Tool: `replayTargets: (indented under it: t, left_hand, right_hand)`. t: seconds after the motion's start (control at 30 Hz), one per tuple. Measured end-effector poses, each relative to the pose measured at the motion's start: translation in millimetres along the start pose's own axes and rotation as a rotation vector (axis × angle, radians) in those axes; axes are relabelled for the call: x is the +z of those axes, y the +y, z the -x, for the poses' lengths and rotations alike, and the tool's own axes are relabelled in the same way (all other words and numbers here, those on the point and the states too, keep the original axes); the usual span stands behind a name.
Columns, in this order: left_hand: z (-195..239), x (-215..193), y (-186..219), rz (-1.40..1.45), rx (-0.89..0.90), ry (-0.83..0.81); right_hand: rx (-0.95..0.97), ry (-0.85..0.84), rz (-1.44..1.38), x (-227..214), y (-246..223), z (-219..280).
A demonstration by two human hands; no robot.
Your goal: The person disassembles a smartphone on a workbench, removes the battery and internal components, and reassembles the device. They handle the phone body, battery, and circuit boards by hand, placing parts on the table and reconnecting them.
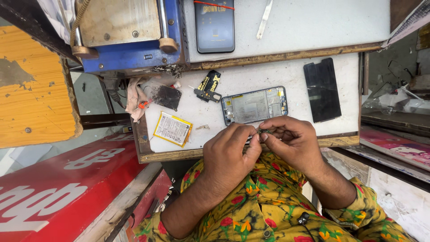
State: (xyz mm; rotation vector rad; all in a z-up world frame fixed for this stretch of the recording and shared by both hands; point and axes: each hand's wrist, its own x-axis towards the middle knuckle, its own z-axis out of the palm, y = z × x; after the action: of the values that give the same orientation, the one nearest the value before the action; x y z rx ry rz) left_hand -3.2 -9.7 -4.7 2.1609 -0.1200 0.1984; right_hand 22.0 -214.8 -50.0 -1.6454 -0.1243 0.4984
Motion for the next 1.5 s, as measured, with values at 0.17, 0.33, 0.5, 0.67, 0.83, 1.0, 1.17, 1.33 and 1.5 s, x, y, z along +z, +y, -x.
replayTargets:
  t: [0.17,0.33,0.5,0.67,0.83,1.0,1.17,1.33,1.5]
  left_hand:
    - [-2,1,0,-0.014,0.006,-0.001]
    - [-2,3,0,-0.018,0.006,-0.018]
    - [-1,4,1,-0.011,0.028,-0.001]
    - [0,3,2,0.013,0.019,0.006]
    - [0,1,4,0.022,0.021,0.010]
    - [1,1,4,0.022,0.036,0.016]
    - [3,2,4,0.004,0.051,0.017]
    - [4,2,1,0.001,0.051,0.009]
    - [5,3,1,0.006,0.051,0.010]
  right_hand:
    - [-0.005,-0.012,-0.036,0,0,0]
    - [-0.058,0.005,0.018,0,3,-3]
    - [-0.076,0.023,0.034,-2,4,-3]
    - [-0.065,0.012,-0.010,-3,5,-1]
    - [-0.056,-0.002,0.034,-6,6,0]
    - [-0.107,0.011,0.006,-5,9,2]
    - [-0.097,0.015,0.019,-6,11,2]
    - [-0.115,0.009,0.018,-5,10,1]
    - [-0.097,0.021,0.039,-5,9,2]
